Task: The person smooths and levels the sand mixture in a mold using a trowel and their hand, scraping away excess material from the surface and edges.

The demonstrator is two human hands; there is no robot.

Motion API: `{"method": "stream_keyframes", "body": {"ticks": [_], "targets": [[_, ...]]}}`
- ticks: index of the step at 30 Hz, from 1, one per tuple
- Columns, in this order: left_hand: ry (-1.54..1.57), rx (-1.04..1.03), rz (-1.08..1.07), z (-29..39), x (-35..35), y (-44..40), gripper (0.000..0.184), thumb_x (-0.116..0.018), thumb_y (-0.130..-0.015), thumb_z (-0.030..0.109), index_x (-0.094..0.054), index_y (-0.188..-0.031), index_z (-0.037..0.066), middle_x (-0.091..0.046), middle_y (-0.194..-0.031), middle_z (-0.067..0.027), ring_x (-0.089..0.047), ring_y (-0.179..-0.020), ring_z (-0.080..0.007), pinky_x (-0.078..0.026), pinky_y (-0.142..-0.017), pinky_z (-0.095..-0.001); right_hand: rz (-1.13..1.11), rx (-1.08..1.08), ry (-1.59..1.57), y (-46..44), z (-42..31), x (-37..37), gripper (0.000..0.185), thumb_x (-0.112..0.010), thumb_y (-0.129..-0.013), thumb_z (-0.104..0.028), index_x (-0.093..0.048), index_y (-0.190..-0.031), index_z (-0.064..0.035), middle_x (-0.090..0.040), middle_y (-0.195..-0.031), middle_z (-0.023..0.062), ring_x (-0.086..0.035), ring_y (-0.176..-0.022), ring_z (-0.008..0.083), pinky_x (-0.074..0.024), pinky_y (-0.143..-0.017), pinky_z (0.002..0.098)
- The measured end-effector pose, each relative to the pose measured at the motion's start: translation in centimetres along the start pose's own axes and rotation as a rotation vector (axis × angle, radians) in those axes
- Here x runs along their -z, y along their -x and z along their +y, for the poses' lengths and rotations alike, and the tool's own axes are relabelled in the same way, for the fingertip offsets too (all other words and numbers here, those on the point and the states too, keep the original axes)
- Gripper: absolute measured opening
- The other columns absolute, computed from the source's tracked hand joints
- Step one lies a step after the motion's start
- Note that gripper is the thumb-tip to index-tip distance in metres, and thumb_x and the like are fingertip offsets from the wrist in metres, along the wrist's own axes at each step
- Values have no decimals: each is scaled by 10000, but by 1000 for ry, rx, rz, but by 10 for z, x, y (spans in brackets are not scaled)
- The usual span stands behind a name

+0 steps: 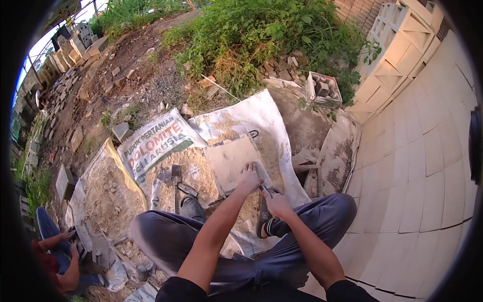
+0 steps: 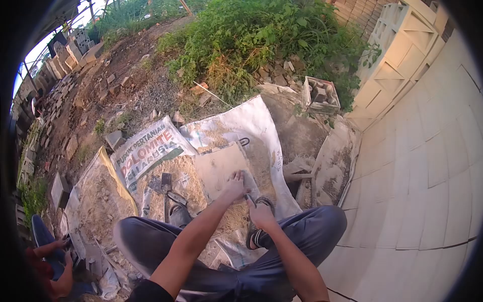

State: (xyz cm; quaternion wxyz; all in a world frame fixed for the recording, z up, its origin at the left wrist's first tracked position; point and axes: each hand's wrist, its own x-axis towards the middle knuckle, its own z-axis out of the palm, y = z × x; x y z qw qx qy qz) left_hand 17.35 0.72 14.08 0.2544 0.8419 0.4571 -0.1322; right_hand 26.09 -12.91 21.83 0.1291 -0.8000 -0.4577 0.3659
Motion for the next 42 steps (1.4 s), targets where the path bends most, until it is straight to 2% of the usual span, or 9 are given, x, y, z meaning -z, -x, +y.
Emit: {"method": "stream_keyframes", "body": {"ticks": [4, 7, 14, 24, 26, 29, 31, 39, 42], "targets": [[-13, 14, 198, -56, 44, -60, 796, -492, -824, 485, -167, -1406, 51, -115, -1481, -100, -97, -1366, -283, -137, -1096, -400, 62, 25, -71, -85, -47, -24, 709, -322, -901, -506, -603, -771, 132, -581, -703, 321, -599, -798, 438, -455, -777, 460], [-17, 57, 251, -83, 45, -91, 764, -476, -839, 469, -171, -1408, 61, -116, -1483, -81, -102, -1368, -258, -122, -1099, -388, 95, 137, 3, -134, -53, -43, 652, -343, -913, -480, -575, -733, 102, -580, -638, 235, -599, -535, 339, -472, -527, 413], [-38, -29, 199, -66, -4, -71, 742, -459, -853, 459, -161, -1411, 72, -104, -1486, -65, -104, -1368, -242, -141, -1098, -373, -120, -93, -187, -89, -25, -47, 668, -301, -927, -478, -541, -764, 124, -568, -618, 237, -579, -463, 319, -470, -461, 402], [-54, -57, 100, -17, -65, 6, 737, -455, -855, 453, -164, -1408, 62, -119, -1480, -92, -128, -1358, -293, -171, -1093, -387, -150, -92, -45, 4, 28, -57, 669, -301, -921, -465, -564, -936, 150, -571, -865, 355, -598, -834, 435, -475, -727, 455], [-46, -93, 93, -11, -70, 22, 735, -440, -862, 452, -174, -1393, 18, -131, -1467, -140, -139, -1349, -322, -176, -1095, -382, -40, 39, 29, 4, 54, -74, 680, -316, -923, -471, -586, -757, 131, -592, -640, 233, -585, -466, 307, -459, -477, 425], [-15, -109, 53, 2, -71, 44, 762, -426, -861, 482, -186, -1377, -24, -140, -1453, -189, -162, -1341, -331, -189, -1094, -371, -194, -71, -66, 41, 39, -45, 683, -323, -920, -479, -584, -694, 110, -572, -589, 214, -558, -428, 284, -440, -443, 393], [-191, -159, -310, 8, -56, 55, 796, -425, -850, 522, -186, -1378, -23, -139, -1455, -184, -151, -1350, -300, -178, -1097, -363, -258, -75, -108, 59, 24, -22, 662, -344, -919, -468, -567, -663, 100, -546, -549, 190, -532, -402, 270, -420, -416, 385], [-23, 196, -170, -48, 2, 28, 815, -463, -835, 507, -147, -1399, 11, -87, -1481, -121, -96, -1366, -282, -142, -1095, -403, -356, -194, -287, 51, -50, -14, 550, -423, -912, -396, -485, -585, 42, -450, -452, 92, -448, -329, 217, -355, -336, 367], [20, 220, 86, -57, 45, 10, 781, -473, -840, 468, -171, -1394, 6, -137, -1470, -138, -115, -1361, -294, -128, -1096, -414, -241, 64, -202, 12, -84, -8, 526, -404, -914, -392, -516, -618, 28, -497, -490, 128, -514, -390, 239, -417, -411, 371]]}}
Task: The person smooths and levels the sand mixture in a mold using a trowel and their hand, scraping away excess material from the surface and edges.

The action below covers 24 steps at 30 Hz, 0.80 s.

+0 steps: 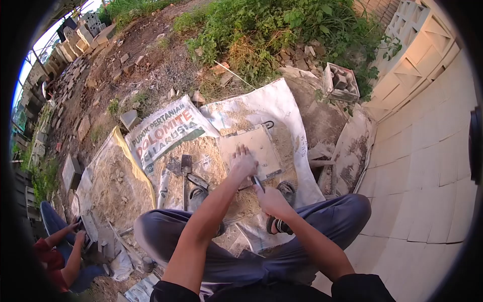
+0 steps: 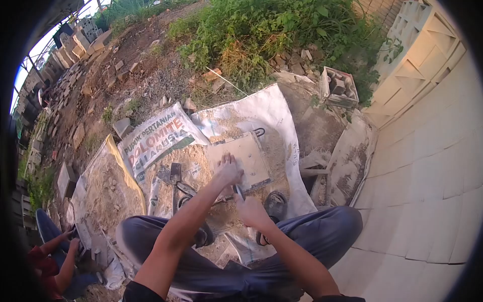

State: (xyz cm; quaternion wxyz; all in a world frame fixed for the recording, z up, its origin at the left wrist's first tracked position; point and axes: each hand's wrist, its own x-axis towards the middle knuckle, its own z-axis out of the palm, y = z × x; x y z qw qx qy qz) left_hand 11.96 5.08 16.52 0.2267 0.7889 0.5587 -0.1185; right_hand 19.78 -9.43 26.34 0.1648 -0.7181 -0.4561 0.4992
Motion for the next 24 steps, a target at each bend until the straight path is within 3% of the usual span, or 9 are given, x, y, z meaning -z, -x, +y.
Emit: {"method": "stream_keyframes", "body": {"ticks": [3, 5, 7, 9, 13, 15, 24], "targets": [[26, -195, 226, -44, 18, -67, 746, -481, -843, 447, -204, -1392, 25, -129, -1472, -135, -114, -1360, -292, -137, -1092, -425, 199, 200, 156, -83, -14, -16, 574, -344, -919, -432, -577, -729, 56, -585, -612, 238, -607, -577, 368, -477, -589, 439], [-66, -85, 98, -64, 31, -73, 781, -463, -839, 511, -185, -1401, 46, -119, -1480, -99, -113, -1362, -279, -155, -1091, -403, 159, 212, 207, -138, 6, -29, 593, -320, -920, -447, -585, -795, 69, -590, -659, 264, -603, -643, 401, -471, -637, 455], [-56, -123, 127, -83, 0, -73, 810, -451, -826, 549, -175, -1405, 56, -112, -1483, -81, -113, -1363, -273, -163, -1089, -393, 107, 235, 259, -152, 11, -37, 621, -296, -921, -461, -593, -860, 81, -595, -706, 290, -599, -710, 435, -465, -686, 471], [-50, -173, 134, -89, -24, -71, 839, -439, -813, 588, -165, -1409, 65, -104, -1487, -62, -113, -1364, -266, -171, -1088, -383, 152, -14, 175, -137, 19, -46, 661, -282, -918, -486, -576, -940, 107, -583, -882, 327, -563, -886, 453, -439, -800, 485], [-148, -215, 84, -66, -35, -39, 876, -402, -803, 629, -134, -1411, 58, -107, -1480, -89, -133, -1356, -279, -221, -1080, -369, 116, -54, 147, -106, 39, -52, 674, -276, -916, -497, -563, -983, 109, -579, -920, 329, -563, -908, 450, -436, -811, 483], [-201, -165, -53, -49, -41, -21, 866, -410, -812, 615, -105, -1419, 78, -67, -1490, -56, -105, -1365, -267, -159, -1097, -340, -71, -306, -83, -73, 32, -41, 678, -270, -918, -492, -552, -1007, 118, -565, -941, 345, -548, -957, 448, -416, -856, 473], [-208, -220, -154, -3, -89, 68, 865, -402, -831, 595, -90, -1409, 31, -71, -1482, -110, -111, -1363, -266, -114, -1106, -335, 89, -88, 208, -8, 135, -75, 636, -285, -926, -444, -532, -1026, 133, -555, -972, 349, -566, -923, 435, -438, -786, 479]]}}
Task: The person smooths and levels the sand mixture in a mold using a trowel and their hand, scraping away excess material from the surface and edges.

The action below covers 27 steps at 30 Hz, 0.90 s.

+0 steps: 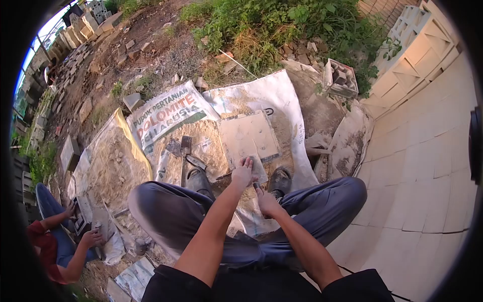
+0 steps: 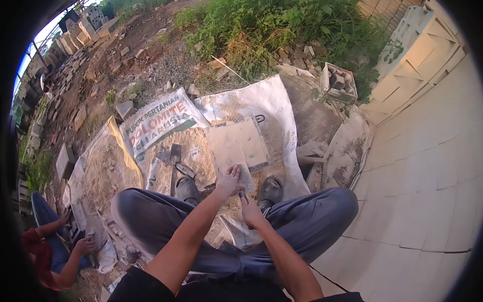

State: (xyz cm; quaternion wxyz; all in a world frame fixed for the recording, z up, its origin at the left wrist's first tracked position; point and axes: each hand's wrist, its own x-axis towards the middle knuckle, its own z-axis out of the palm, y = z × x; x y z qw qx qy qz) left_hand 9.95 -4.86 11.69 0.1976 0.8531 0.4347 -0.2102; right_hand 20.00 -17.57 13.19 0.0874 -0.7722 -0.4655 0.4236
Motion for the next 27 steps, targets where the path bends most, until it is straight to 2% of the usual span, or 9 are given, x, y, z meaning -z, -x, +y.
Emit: {"method": "stream_keyframes", "body": {"ticks": [4, 6, 8, 12, 14, 17, 23, 26, 27], "targets": [[91, -53, -112, 10, 2, 25, 899, -411, -817, 612, -96, -1402, 5, -105, -1474, -133, -119, -1362, -262, -96, -1108, -333, -160, 55, -33, 52, -19, 33, 632, -294, -923, -437, -572, -955, 129, -557, -946, 353, -547, -950, 452, -420, -826, 475], [118, -27, -197, 14, -14, 31, 901, -420, -811, 615, -97, -1406, 20, -93, -1479, -116, -116, -1364, -257, -93, -1107, -338, -70, 12, -4, 77, -34, 48, 644, -301, -928, -425, -591, -703, 105, -568, -670, 318, -587, -717, 458, -442, -694, 503], [159, -12, -293, 8, -6, 24, 904, -428, -804, 619, -99, -1411, 35, -81, -1484, -100, -112, -1365, -253, -90, -1107, -344, -17, 89, 93, 75, -43, 44, 633, -312, -924, -431, -594, -718, 98, -569, -672, 313, -586, -721, 457, -441, -698, 503], [58, 220, 6, -32, 51, 5, 879, -486, -792, 581, -132, -1415, 72, -66, -1491, -63, -96, -1364, -289, -159, -1092, -390, 81, 127, 49, 25, -84, 34, 565, -352, -911, -441, -617, -788, 43, -581, -698, 297, -584, -742, 459, -443, -702, 497], [63, 154, 132, -77, 88, -21, 844, -493, -809, 540, -134, -1416, 76, -74, -1491, -53, -103, -1364, -278, -155, -1093, -400, 103, 105, -164, -33, -112, 21, 582, -342, -912, -453, -612, -819, 55, -587, -686, 288, -584, -759, 459, -444, -704, 491], [95, 115, 335, -145, 94, -72, 719, -418, -853, 522, -186, -1413, 137, -95, -1490, 3, -120, -1365, -230, -159, -1086, -449, 178, 197, -47, -90, -178, 29, 635, -318, -914, -479, -602, -858, 85, -601, -755, 291, -602, -785, 427, -465, -710, 466], [102, 162, 204, -156, 59, -75, 742, -428, -832, 557, -176, -1418, 178, -120, -1486, 28, -146, -1362, -213, -134, -1082, -484, -41, 57, -44, -106, -170, 13, 678, -292, -915, -492, -562, -965, 129, -555, -896, 374, -596, -833, 436, -470, -774, 443], [120, 153, 131, -128, 46, -51, 771, -453, -820, 559, -155, -1422, 181, -100, -1489, 33, -137, -1364, -201, -138, -1080, -486, -114, -88, -201, -78, -145, -1, 660, -302, -918, -475, -542, -980, 137, -578, -863, 345, -623, -742, 409, -497, -655, 453], [116, 152, 117, -118, 41, -43, 782, -467, -816, 555, -146, -1423, 182, -92, -1490, 35, -131, -1365, -195, -141, -1079, -487, -16, 33, -120, -76, -117, -19, 640, -316, -919, -464, -540, -954, 134, -587, -808, 318, -624, -664, 380, -481, -551, 441]]}}
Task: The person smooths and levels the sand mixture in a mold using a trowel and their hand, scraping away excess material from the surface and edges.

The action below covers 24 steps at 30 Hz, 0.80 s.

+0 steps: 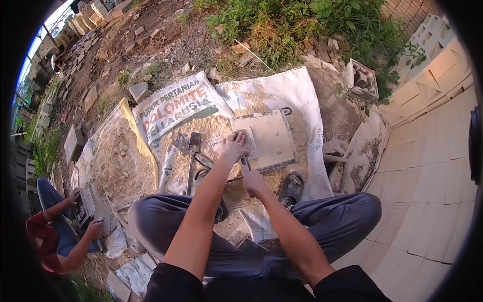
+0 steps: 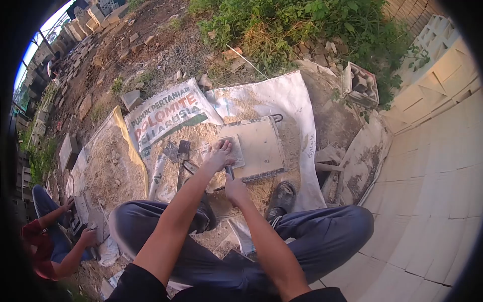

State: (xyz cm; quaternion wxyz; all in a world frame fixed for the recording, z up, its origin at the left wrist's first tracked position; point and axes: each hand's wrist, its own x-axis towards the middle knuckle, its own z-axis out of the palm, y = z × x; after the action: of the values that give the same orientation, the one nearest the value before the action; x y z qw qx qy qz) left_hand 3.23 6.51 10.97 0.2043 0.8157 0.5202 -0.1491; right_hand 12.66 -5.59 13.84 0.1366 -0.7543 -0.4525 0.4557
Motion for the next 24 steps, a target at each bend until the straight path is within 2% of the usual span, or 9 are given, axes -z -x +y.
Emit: {"method": "stream_keyframes", "body": {"ticks": [4, 8, 11, 14, 16, 18, 20, 21, 24], "targets": [[-47, -4, -118, 33, -21, 36, 810, -503, -810, 535, -126, -1425, 168, -85, -1491, 30, -125, -1366, -216, -153, -1076, -492, -112, -81, -108, 47, 31, 2, 587, -348, -920, -439, -540, -889, 115, -588, -682, 260, -613, -541, 333, -440, -431, 418], [-83, 32, -229, 62, -33, 63, 830, -511, -804, 539, -120, -1425, 152, -70, -1493, 12, -118, -1367, -230, -162, -1077, -486, -77, -54, -31, 89, 48, 9, 597, -325, -923, -437, -559, -820, 103, -583, -674, 264, -603, -617, 388, -458, -644, 441], [-3, -86, -153, 55, -71, 71, 837, -517, -794, 553, -151, -1419, 134, -110, -1487, -18, -165, -1355, -246, -197, -1077, -444, 71, 205, 140, 119, 59, 9, 616, -300, -926, -442, -565, -787, 96, -582, -672, 266, -604, -627, 384, -455, -638, 452], [-175, -104, -190, 71, -72, 81, 837, -518, -789, 566, -194, -1407, 105, -189, -1467, -49, -243, -1327, -268, -254, -1063, -378, -111, -45, 49, 124, 68, 13, 610, -279, -928, -440, -582, -805, 75, -583, -697, 284, -611, -701, 389, -447, -687, 464], [-102, -121, -229, 81, -42, 82, 843, -515, -787, 576, -220, -1395, 73, -248, -1443, -83, -300, -1297, -293, -272, -1054, -331, -66, 100, 146, 137, 71, 40, 607, -280, -927, -441, -585, -801, 67, -580, -685, 284, -610, -691, 390, -446, -685, 466], [-205, -242, -641, 97, -4, 84, 820, -503, -800, 550, -225, -1388, 52, -275, -1430, -100, -306, -1290, -306, -268, -1056, -324, -32, 219, 244, 148, 66, 64, 603, -280, -926, -442, -589, -797, 60, -578, -673, 285, -610, -680, 391, -445, -684, 468], [-157, -244, -432, 94, -25, 41, 789, -504, -812, 493, -197, -1397, 61, -193, -1461, -89, -228, -1324, -308, -236, -1071, -351, -58, 122, 187, 140, 50, 88, 493, -334, -922, -381, -579, -1003, 39, -587, -885, 314, -568, -854, 466, -440, -764, 504], [-165, -264, -258, 100, 0, 33, 783, -506, -818, 481, -186, -1401, 69, -159, -1473, -79, -196, -1337, -303, -224, -1076, -380, 8, -13, 20, 123, 37, 95, 585, -330, -915, -434, -605, -896, 82, -577, -878, 336, -559, -878, 470, -441, -773, 496], [-22, -235, 58, 97, 57, -10, 739, -476, -849, 470, -178, -1407, 89, -120, -1484, -53, -150, -1355, -275, -170, -1061, -525, 291, 63, 21, 41, 21, 96, 633, -340, -915, -440, -591, -733, 112, -572, -610, 277, -621, -650, 389, -472, -679, 463]]}}
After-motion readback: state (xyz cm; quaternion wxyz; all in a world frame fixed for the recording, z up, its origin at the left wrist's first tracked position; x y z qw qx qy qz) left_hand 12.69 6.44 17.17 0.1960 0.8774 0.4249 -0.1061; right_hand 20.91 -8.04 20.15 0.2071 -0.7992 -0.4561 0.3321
